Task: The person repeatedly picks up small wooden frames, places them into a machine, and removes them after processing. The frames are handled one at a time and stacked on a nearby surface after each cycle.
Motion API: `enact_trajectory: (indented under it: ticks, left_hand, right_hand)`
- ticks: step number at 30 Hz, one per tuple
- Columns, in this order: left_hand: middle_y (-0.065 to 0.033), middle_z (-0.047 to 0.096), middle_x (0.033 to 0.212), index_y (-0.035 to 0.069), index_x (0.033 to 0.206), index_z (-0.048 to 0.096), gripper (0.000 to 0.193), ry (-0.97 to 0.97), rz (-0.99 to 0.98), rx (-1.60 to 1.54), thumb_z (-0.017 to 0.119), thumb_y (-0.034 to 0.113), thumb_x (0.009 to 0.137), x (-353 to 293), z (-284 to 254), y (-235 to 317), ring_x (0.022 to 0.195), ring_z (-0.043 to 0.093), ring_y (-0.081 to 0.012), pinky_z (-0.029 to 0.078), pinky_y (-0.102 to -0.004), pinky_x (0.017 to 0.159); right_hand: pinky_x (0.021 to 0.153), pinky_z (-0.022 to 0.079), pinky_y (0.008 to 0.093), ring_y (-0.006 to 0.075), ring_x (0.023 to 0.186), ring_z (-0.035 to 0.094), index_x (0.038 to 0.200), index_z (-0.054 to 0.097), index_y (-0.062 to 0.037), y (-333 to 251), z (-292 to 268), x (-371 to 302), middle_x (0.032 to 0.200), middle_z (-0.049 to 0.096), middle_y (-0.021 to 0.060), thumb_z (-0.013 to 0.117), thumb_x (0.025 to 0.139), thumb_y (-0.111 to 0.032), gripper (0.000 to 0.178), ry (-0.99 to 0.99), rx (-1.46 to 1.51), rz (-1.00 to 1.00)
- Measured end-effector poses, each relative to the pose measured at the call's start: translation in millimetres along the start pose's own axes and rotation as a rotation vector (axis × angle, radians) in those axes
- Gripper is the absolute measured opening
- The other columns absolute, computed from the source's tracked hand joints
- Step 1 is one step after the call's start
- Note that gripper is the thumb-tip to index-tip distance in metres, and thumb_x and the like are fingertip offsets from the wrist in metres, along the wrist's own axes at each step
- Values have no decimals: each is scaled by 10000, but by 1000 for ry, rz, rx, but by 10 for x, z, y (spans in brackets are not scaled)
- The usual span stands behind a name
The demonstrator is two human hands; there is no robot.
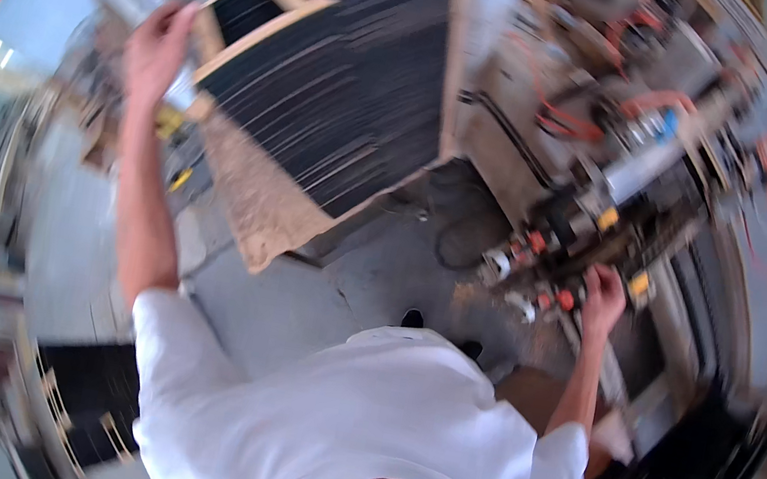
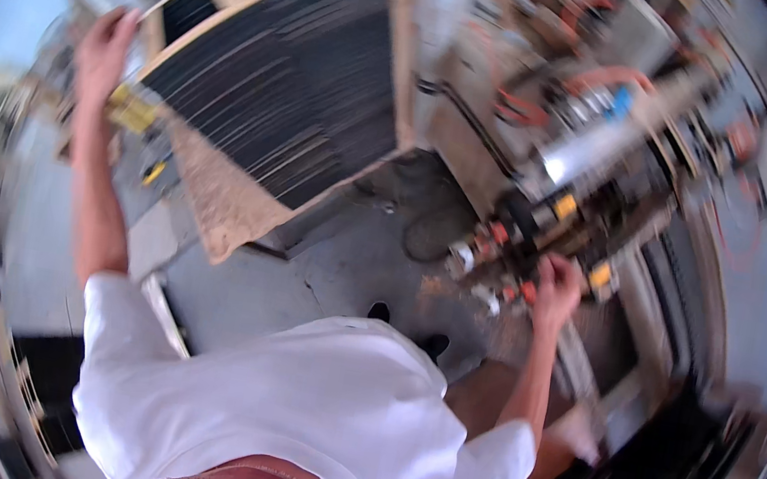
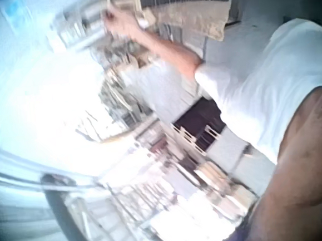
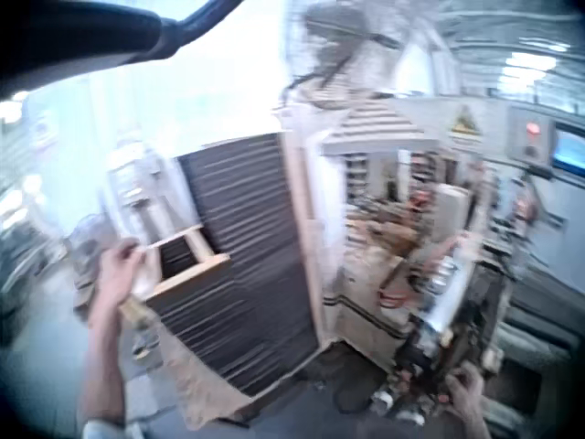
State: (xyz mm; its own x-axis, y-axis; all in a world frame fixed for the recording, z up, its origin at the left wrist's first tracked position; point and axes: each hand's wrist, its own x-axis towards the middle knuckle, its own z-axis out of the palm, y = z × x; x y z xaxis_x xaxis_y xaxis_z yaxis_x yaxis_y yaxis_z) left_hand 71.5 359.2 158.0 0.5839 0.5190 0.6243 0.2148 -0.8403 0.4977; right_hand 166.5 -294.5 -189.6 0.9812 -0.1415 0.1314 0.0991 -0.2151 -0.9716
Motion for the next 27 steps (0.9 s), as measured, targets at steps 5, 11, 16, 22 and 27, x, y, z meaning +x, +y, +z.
enact_trajectory:
  ticks: [5,11,16,22,27]
  left_hand:
    - [-165,659,1082,-65,1201,567,471,-767,157,158,676,228,849,-372,-118,844,1002,611,-194,450,-319,907]
    - [-74,677,888,-57,1039,616,200,-929,63,-11,611,80,894,2,309,488,754,606,-105,496,-266,678]
    - [-84,690,905,-45,1038,629,202,-994,-4,-51,633,79,879,93,349,527,762,625,-124,503,-265,698]
    - [-213,568,1258,-70,1307,473,551,-656,258,188,658,219,876,143,385,455,1152,552,-261,414,-337,971]
    - [-128,638,1175,-12,1225,577,352,-181,379,-380,576,196,941,-964,392,1542,1079,598,-207,455,-316,918]
  right_hand:
    - [697,485,265,89,759,584,941,666,-3,-247,300,-273,815,659,22,665,848,-85,124,19,-132,30]
    - [682,489,275,105,729,598,937,650,17,-355,120,-668,780,659,62,667,833,-87,147,13,-149,130]
    - [659,507,301,149,703,645,911,653,15,56,-506,-988,757,671,114,651,824,-68,121,125,-93,103]
    - [703,535,394,304,764,662,937,660,-38,-1151,-1627,-1163,848,683,134,681,795,-122,167,251,-698,-404]
    - [741,529,357,258,846,652,1052,634,-91,-3047,-2636,-1483,910,669,95,674,827,-182,246,447,-1318,-669]
